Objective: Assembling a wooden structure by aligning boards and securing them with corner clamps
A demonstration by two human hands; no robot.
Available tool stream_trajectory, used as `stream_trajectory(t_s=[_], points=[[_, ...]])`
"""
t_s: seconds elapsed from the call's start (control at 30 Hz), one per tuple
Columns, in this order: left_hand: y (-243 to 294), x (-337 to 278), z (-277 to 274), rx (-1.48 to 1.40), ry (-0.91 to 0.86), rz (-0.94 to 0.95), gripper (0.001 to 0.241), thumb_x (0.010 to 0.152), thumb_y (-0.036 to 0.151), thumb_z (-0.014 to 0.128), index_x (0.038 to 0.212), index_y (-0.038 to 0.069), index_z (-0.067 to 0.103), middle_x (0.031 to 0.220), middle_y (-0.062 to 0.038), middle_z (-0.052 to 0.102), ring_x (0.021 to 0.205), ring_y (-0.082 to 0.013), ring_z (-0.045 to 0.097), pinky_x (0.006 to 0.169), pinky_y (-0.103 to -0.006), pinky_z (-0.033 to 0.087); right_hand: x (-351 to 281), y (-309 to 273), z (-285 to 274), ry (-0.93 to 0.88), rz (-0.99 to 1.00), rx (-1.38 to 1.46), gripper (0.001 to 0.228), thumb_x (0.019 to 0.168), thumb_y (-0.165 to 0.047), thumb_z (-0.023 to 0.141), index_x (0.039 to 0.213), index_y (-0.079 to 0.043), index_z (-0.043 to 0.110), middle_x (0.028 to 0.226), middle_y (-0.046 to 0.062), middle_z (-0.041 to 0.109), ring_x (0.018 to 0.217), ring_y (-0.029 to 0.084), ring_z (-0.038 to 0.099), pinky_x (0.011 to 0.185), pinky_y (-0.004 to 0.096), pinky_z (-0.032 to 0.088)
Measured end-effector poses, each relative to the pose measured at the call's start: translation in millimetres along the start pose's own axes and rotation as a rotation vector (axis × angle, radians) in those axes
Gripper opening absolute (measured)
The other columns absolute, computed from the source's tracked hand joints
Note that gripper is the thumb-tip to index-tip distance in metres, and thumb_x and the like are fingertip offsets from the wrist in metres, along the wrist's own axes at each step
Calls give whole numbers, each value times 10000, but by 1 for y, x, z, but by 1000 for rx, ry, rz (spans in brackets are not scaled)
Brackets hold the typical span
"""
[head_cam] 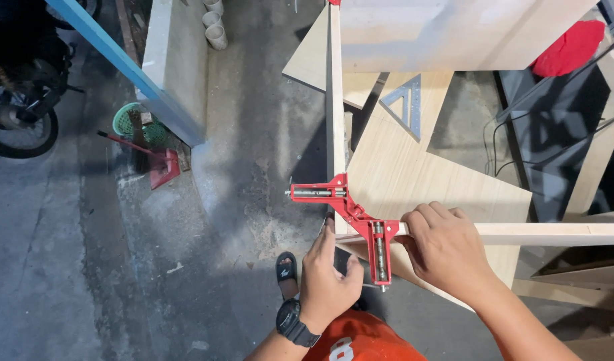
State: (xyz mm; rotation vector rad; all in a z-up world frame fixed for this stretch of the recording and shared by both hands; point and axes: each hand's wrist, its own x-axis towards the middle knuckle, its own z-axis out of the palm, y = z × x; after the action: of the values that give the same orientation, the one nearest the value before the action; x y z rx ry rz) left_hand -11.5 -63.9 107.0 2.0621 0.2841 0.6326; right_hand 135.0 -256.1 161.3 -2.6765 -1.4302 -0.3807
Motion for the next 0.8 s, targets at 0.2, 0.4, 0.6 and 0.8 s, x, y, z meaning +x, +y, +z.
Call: stream_trajectory(t_s=[0.2, 0.4, 0.6, 0.8], points=[[-1, 3, -8, -124, -36, 143, 779, 903, 121, 568, 1599, -161, 362, 1599, -388, 524, 1468, -540, 568, 1190, -529, 529, 4, 2, -5, -53, -18, 27, 193, 944, -291, 707, 903, -132, 606, 842, 41, 626, 783, 297, 606, 639, 446, 426], [18, 12, -24, -179, -146, 131, 790, 942, 223, 499, 1614, -152, 320, 1587, -364, 547, 1446, -512, 585, 1196, -519, 505, 3, 1, -6, -16, -28, 31, 234, 977, -331, 713, 913, -129, 615, 843, 42, 627, 778, 299, 604, 637, 444, 420], [9, 10, -34, -201, -312, 34, 786, 1059, 335, 435, 1648, -146, 238, 1717, -358, 355, 1610, -485, 366, 1325, -535, 322, 7, -4, -12, -66, -29, 67, 157, 962, -256, 702, 985, -129, 612, 867, 41, 630, 792, 312, 599, 648, 448, 437], [12, 17, -60, -57, -200, 98, 622, 1049, 171, 489, 1596, -117, 418, 1626, -330, 521, 1527, -462, 521, 1280, -516, 448, 5, -11, -37, -38, -4, 214, 553, 920, -127, 674, 1461, -66, 582, 1253, 93, 680, 1110, 337, 616, 953, 462, 469]])
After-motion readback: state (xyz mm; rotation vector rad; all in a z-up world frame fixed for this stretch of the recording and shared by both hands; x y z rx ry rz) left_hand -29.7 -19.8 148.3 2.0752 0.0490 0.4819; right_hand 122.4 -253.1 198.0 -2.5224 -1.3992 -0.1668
